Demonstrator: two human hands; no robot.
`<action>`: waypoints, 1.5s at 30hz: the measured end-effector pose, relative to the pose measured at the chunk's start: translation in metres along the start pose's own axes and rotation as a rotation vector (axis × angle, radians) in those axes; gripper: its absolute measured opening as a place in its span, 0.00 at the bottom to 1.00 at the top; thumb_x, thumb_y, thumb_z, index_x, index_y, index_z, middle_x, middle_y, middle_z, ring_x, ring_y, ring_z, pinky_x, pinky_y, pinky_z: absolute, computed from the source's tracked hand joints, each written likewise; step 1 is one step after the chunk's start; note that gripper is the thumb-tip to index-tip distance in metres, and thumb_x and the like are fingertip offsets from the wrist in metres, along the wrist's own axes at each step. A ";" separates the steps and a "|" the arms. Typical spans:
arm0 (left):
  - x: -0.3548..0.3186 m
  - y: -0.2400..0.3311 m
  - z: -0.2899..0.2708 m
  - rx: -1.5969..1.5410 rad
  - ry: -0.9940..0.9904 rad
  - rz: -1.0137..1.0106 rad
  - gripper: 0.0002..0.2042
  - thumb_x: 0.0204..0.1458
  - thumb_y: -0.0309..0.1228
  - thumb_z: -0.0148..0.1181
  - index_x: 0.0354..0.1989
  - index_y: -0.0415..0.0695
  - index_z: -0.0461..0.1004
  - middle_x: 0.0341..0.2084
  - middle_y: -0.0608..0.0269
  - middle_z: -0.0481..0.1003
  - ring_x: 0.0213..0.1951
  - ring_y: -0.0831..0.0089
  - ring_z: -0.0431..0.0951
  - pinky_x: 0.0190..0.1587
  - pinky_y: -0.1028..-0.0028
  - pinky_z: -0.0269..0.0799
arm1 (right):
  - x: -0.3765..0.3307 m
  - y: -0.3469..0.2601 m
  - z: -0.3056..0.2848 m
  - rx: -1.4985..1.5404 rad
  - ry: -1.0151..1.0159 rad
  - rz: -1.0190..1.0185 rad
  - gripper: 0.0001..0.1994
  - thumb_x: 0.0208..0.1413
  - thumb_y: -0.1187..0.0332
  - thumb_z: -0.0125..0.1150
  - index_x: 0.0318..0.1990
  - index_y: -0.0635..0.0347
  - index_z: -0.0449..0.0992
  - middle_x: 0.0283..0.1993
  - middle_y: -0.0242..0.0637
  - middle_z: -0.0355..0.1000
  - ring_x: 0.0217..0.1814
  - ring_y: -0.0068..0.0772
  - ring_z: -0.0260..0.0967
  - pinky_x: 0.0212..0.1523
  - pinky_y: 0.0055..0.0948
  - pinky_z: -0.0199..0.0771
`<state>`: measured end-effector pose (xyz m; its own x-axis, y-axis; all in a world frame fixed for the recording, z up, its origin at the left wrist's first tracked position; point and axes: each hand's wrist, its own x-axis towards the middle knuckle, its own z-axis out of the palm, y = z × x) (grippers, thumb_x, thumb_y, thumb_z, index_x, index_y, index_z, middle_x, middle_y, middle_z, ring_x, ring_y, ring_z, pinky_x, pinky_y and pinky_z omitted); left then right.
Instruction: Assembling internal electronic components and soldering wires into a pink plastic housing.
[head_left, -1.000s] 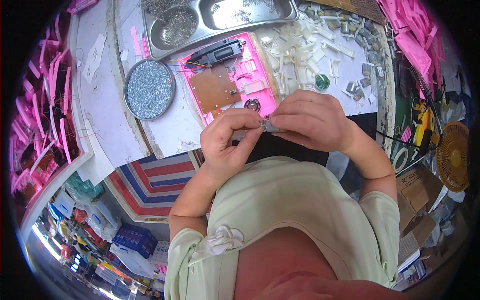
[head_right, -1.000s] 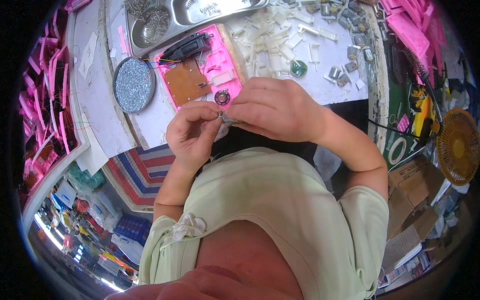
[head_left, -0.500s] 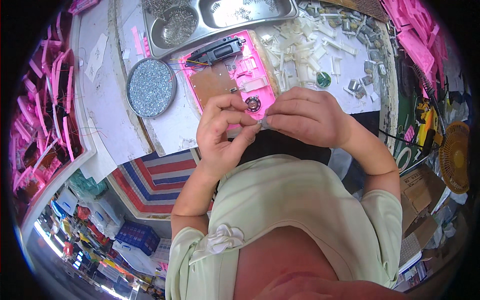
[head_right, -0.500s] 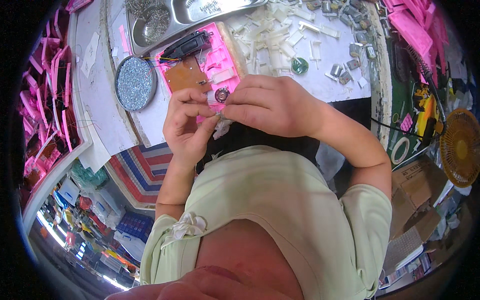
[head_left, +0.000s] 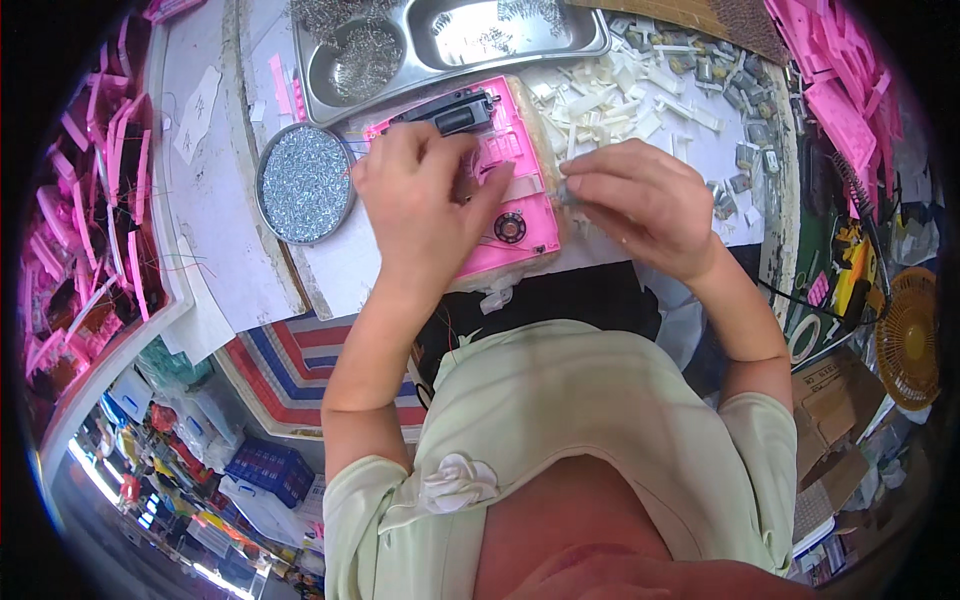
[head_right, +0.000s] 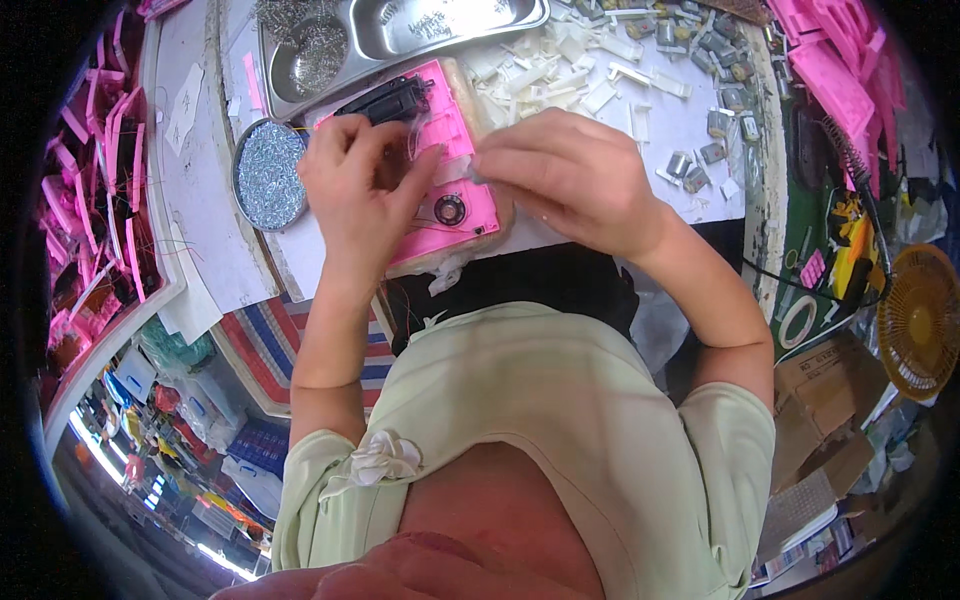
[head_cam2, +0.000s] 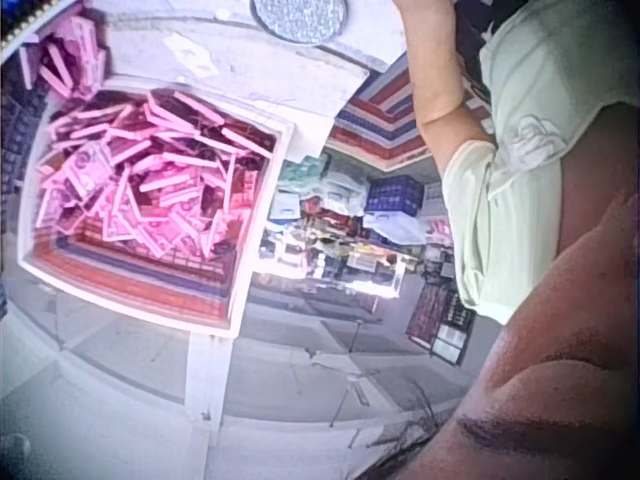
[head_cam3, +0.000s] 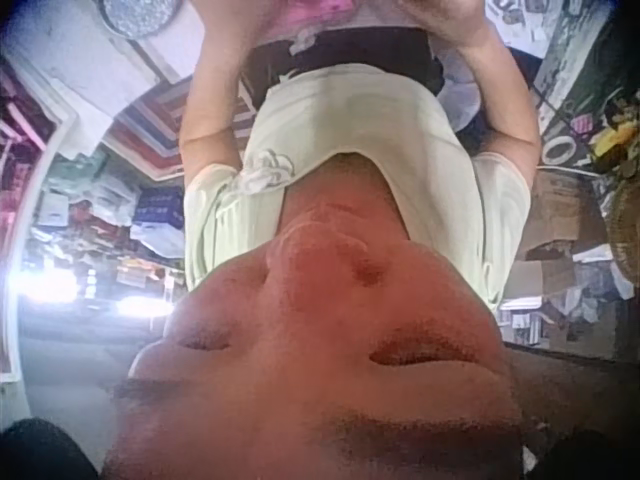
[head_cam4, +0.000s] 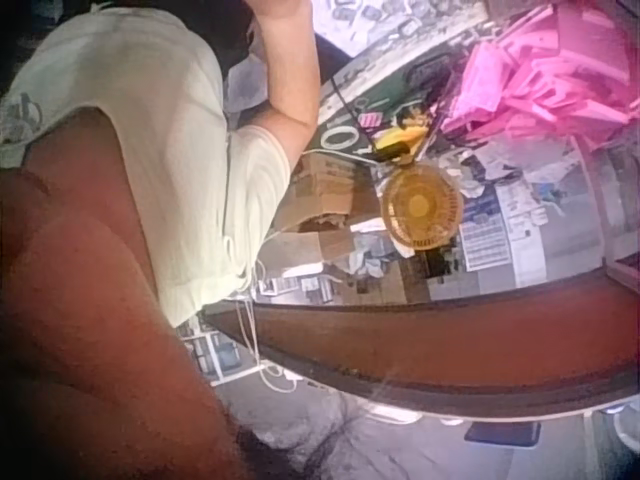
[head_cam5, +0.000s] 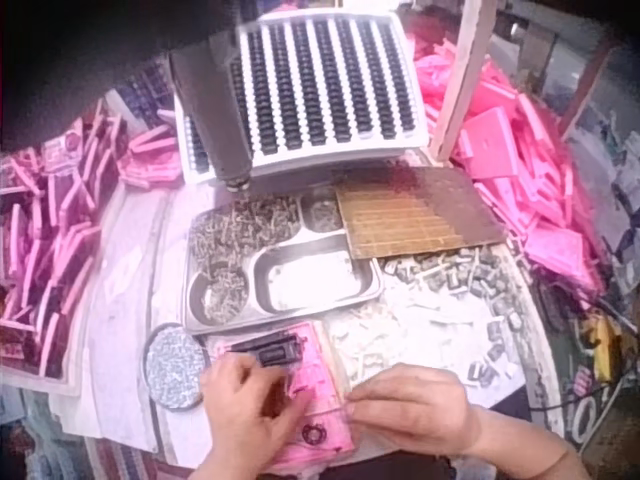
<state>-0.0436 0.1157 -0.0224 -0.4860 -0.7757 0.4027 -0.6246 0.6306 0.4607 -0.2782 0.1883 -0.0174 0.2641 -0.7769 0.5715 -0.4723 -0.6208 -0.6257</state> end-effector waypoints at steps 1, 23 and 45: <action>0.002 0.004 0.003 0.077 -0.003 0.017 0.11 0.42 0.34 0.74 0.32 0.47 0.80 0.33 0.65 0.71 0.37 0.63 0.72 0.42 0.63 0.61 | 0.001 0.002 0.000 -0.016 0.016 -0.002 0.19 0.47 0.80 0.72 0.49 0.59 0.78 0.47 0.46 0.80 0.42 0.45 0.80 0.40 0.35 0.82; -0.039 -0.013 -0.001 -0.304 -0.053 -0.019 0.08 0.45 0.26 0.70 0.35 0.47 0.79 0.34 0.64 0.73 0.37 0.62 0.73 0.40 0.64 0.65 | 0.039 0.021 0.041 -0.291 -0.145 0.249 0.11 0.45 0.66 0.74 0.37 0.53 0.82 0.56 0.36 0.73 0.60 0.52 0.60 0.61 0.46 0.63; -0.012 -0.019 0.001 -0.644 -0.234 -0.297 0.05 0.54 0.19 0.65 0.38 0.35 0.80 0.26 0.63 0.79 0.25 0.82 0.76 0.29 0.81 0.70 | -0.042 -0.032 -0.071 -0.276 0.166 0.575 0.12 0.50 0.79 0.68 0.44 0.67 0.82 0.48 0.43 0.77 0.50 0.38 0.72 0.54 0.31 0.69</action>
<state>-0.0265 0.1131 -0.0365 -0.5150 -0.8561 0.0427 -0.3031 0.2285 0.9251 -0.3339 0.2482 0.0164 -0.2170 -0.9367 0.2750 -0.7035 -0.0453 -0.7093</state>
